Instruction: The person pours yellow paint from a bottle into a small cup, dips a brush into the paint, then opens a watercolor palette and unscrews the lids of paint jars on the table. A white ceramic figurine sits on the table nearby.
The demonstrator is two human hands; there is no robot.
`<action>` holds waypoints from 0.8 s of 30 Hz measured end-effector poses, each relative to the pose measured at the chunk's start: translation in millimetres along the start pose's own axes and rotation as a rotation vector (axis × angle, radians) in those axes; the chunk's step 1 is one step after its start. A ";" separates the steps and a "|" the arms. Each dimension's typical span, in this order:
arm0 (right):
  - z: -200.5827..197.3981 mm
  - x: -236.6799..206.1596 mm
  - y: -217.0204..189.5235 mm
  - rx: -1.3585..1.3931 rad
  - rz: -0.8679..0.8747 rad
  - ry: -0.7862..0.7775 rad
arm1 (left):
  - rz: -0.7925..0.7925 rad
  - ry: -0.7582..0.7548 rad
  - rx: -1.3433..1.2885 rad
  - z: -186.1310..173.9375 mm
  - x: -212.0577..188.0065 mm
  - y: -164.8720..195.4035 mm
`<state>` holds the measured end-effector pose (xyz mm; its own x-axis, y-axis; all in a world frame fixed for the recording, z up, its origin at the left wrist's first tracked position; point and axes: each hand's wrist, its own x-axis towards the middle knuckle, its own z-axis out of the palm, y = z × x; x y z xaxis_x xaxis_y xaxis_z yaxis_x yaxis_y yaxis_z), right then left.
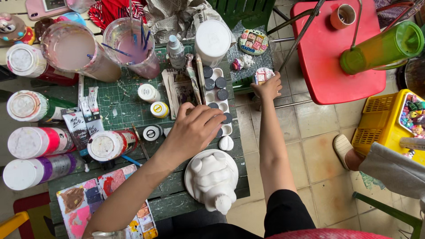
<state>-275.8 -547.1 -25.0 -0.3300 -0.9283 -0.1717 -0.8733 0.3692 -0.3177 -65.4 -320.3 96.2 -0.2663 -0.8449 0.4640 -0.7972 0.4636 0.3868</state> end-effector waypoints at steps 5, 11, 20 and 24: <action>18.2 5.3 -21.8 -0.083 0.002 0.077 | -0.023 0.008 -0.048 7.4 2.0 7.8; 40.0 14.3 -25.1 -0.128 0.112 0.139 | -0.027 -0.062 -0.026 27.1 6.7 11.9; 58.2 18.7 -19.3 -0.049 0.036 0.230 | -0.016 -0.112 -0.034 53.3 10.2 7.1; 59.1 21.7 -19.7 -0.028 -0.013 0.221 | 0.010 -0.151 0.057 56.1 7.6 7.7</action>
<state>-244.6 -571.9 -77.6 -0.3869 -0.9212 0.0420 -0.8864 0.3590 -0.2923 -104.0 -338.1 58.0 -0.3496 -0.8726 0.3410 -0.8220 0.4603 0.3352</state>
